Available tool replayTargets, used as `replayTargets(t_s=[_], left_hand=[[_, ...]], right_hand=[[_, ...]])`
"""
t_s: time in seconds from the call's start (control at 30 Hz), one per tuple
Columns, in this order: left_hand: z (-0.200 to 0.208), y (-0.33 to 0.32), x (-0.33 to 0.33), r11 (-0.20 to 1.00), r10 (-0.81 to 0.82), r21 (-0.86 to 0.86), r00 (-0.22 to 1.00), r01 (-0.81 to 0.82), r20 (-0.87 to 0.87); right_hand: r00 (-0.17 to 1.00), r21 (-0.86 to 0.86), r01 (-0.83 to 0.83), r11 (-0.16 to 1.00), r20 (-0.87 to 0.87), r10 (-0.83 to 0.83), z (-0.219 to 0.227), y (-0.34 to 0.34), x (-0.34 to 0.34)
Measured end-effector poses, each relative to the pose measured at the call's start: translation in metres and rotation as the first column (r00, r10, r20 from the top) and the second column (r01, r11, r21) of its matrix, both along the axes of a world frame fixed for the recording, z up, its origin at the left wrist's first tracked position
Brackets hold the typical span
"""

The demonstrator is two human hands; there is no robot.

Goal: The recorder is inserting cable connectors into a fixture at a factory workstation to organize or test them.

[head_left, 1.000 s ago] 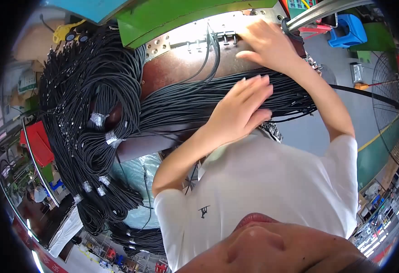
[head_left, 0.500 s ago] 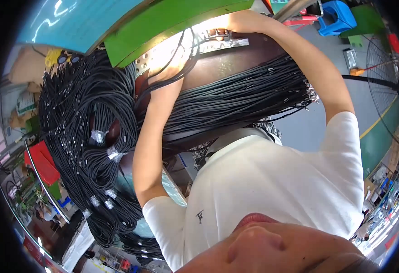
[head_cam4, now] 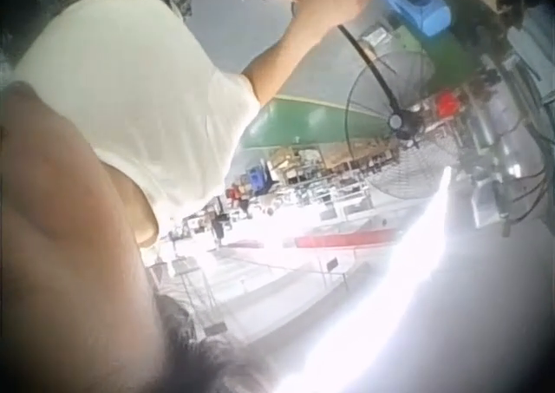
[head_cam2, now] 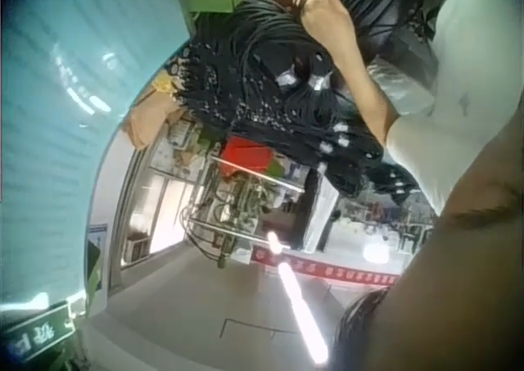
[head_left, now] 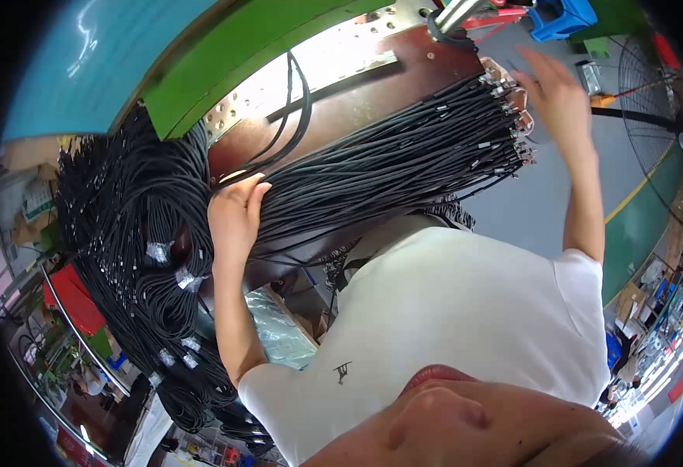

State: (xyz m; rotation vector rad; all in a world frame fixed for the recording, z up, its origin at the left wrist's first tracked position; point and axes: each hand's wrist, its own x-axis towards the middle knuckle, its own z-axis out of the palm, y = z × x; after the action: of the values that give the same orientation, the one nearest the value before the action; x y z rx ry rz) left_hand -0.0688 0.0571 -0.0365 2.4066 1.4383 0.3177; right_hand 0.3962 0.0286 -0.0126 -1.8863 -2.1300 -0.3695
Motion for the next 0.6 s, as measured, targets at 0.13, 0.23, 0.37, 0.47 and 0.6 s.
replayTargets(t_s=[0.13,0.23,0.37,0.47,0.6], left_hand=[[0.005,-0.004,-0.002,0.982,0.181,-0.091,0.953,-0.163,0.245],[0.002,-0.001,-0.016,0.946,0.281,-0.28,0.843,-0.163,0.458],[0.018,0.009,-0.007,0.793,0.323,-0.6,0.907,-0.103,0.271],[0.028,0.027,0.073,0.79,-0.29,-0.506,0.938,0.346,0.189],[0.033,0.045,0.204,0.5,-0.27,-0.756,0.906,0.422,0.326]], right_hand=[[0.824,0.079,-0.487,0.87,-0.29,0.488,-0.022,0.061,-0.1],[0.793,-0.157,-0.569,0.807,-0.364,0.488,-0.048,0.096,-0.127],[0.811,-0.312,-0.545,0.778,-0.431,0.395,-0.043,0.096,-0.106],[0.772,-0.321,-0.597,0.736,-0.48,0.417,-0.038,0.101,-0.093],[0.719,-0.376,-0.667,0.643,-0.551,0.424,-0.026,0.11,-0.102]])
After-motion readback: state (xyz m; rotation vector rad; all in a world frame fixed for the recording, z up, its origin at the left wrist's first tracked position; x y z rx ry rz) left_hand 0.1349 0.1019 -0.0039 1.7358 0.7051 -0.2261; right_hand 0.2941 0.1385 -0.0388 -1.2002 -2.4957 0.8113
